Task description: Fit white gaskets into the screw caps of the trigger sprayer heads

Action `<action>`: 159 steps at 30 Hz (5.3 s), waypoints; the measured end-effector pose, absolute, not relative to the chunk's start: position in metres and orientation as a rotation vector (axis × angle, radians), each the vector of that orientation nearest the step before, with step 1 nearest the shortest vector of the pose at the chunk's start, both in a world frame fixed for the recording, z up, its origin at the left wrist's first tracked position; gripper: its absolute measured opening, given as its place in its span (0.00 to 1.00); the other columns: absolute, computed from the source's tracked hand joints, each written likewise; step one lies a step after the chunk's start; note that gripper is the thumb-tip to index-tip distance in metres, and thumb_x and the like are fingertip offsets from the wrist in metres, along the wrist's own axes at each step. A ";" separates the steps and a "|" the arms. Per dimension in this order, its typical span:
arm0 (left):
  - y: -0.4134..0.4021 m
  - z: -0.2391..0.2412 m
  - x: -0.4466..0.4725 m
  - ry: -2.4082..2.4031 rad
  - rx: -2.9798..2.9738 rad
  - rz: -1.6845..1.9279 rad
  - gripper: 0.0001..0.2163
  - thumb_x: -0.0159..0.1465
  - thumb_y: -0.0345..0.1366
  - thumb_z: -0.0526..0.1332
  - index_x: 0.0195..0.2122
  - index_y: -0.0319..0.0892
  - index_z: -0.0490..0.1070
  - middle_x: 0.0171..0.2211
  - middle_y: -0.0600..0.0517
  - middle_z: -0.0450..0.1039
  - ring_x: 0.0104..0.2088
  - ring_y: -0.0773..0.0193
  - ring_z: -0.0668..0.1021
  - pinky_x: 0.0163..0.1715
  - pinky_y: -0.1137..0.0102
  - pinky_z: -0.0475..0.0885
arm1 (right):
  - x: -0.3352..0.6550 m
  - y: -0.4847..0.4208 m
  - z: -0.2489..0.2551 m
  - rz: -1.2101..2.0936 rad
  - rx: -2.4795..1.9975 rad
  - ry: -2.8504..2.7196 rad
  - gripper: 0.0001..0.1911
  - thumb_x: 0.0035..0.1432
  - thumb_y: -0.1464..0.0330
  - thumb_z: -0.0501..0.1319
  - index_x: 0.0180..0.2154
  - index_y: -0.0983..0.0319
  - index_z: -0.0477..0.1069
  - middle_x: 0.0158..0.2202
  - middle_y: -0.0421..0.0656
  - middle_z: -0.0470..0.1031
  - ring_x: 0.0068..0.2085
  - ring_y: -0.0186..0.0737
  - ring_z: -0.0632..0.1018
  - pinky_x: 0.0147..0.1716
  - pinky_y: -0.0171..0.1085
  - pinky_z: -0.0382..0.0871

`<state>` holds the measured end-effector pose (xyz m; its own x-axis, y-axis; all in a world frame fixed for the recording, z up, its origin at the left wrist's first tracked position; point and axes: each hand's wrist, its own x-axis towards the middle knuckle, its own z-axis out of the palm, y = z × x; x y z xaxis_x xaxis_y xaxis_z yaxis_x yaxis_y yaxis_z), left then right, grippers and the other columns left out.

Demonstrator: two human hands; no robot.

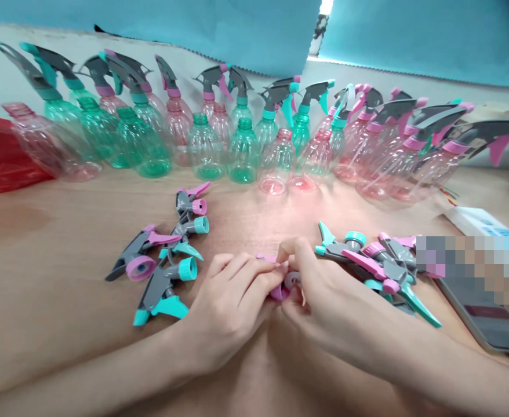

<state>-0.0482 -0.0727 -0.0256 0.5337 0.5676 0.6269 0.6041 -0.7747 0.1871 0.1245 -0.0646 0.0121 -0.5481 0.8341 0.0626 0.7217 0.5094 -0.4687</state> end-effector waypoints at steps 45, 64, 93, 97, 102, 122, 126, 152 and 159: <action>-0.064 -0.023 -0.056 -1.366 -2.676 -1.141 0.09 0.67 0.35 0.57 0.48 0.43 0.65 0.39 0.51 0.74 0.39 0.62 0.75 0.39 0.66 0.62 | 0.162 -0.002 0.007 0.980 -1.265 -2.619 0.05 0.51 0.70 0.63 0.33 0.58 0.75 0.32 0.39 0.76 0.33 0.36 0.74 0.31 0.34 0.64; -0.068 -0.025 -0.055 -1.426 -2.824 -1.264 0.11 0.64 0.30 0.60 0.47 0.44 0.67 0.41 0.53 0.73 0.41 0.64 0.75 0.40 0.69 0.66 | 0.161 -0.014 0.034 1.192 -1.173 -2.458 0.03 0.54 0.68 0.64 0.31 0.59 0.76 0.30 0.36 0.79 0.33 0.34 0.79 0.33 0.32 0.70; -0.076 -0.024 -0.052 -1.440 -2.937 -1.403 0.12 0.62 0.27 0.61 0.45 0.46 0.66 0.44 0.55 0.72 0.44 0.67 0.75 0.44 0.74 0.69 | 0.151 -0.048 0.032 0.632 -1.104 -2.483 0.20 0.56 0.71 0.61 0.50 0.53 0.59 0.33 0.29 0.76 0.23 0.26 0.68 0.23 0.27 0.62; -0.074 -0.024 -0.052 -1.443 -2.933 -1.416 0.12 0.63 0.27 0.60 0.45 0.46 0.65 0.44 0.55 0.72 0.44 0.68 0.75 0.44 0.75 0.69 | 0.151 -0.049 0.032 0.619 -1.107 -2.479 0.22 0.56 0.71 0.61 0.51 0.52 0.58 0.35 0.29 0.75 0.23 0.26 0.68 0.24 0.27 0.63; -0.076 -0.024 -0.053 -1.453 -2.952 -1.440 0.13 0.62 0.26 0.61 0.47 0.46 0.65 0.45 0.57 0.71 0.45 0.70 0.74 0.45 0.78 0.67 | 0.152 -0.049 0.035 0.504 -1.085 -2.459 0.19 0.56 0.69 0.63 0.48 0.53 0.61 0.34 0.30 0.75 0.22 0.26 0.67 0.22 0.28 0.60; -0.078 -0.024 -0.053 -1.458 -3.001 -1.398 0.13 0.64 0.29 0.60 0.49 0.46 0.63 0.43 0.55 0.72 0.43 0.68 0.75 0.42 0.75 0.69 | 0.153 -0.057 0.033 0.578 -0.983 -2.527 0.24 0.57 0.71 0.60 0.53 0.54 0.54 0.37 0.34 0.74 0.26 0.28 0.69 0.27 0.28 0.64; -0.077 -0.021 -0.053 -1.414 -3.009 -1.391 0.11 0.64 0.29 0.60 0.47 0.45 0.64 0.43 0.55 0.72 0.43 0.68 0.75 0.43 0.75 0.69 | 0.154 -0.060 0.037 0.545 -0.988 -2.552 0.23 0.57 0.72 0.59 0.52 0.55 0.55 0.37 0.37 0.72 0.26 0.29 0.70 0.24 0.29 0.62; -0.079 -0.019 -0.048 -1.343 -3.021 -1.497 0.11 0.64 0.32 0.61 0.47 0.43 0.65 0.39 0.53 0.73 0.40 0.67 0.76 0.41 0.74 0.71 | 0.156 -0.058 0.034 0.631 -0.980 -2.531 0.27 0.58 0.69 0.59 0.55 0.55 0.49 0.39 0.38 0.72 0.26 0.29 0.69 0.25 0.31 0.64; -0.078 -0.017 -0.049 -1.324 -3.026 -1.471 0.10 0.63 0.31 0.61 0.46 0.43 0.67 0.39 0.53 0.73 0.41 0.67 0.76 0.42 0.75 0.70 | 0.153 -0.059 0.038 0.674 -1.004 -2.550 0.27 0.57 0.72 0.59 0.54 0.55 0.50 0.34 0.36 0.71 0.27 0.30 0.69 0.25 0.30 0.64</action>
<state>-0.0489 -0.0777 -0.0169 0.4337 0.7650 0.4762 0.3936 -0.6362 0.6636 0.1531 -0.0589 0.0379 -0.7028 0.7016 0.1178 0.5517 0.6421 -0.5322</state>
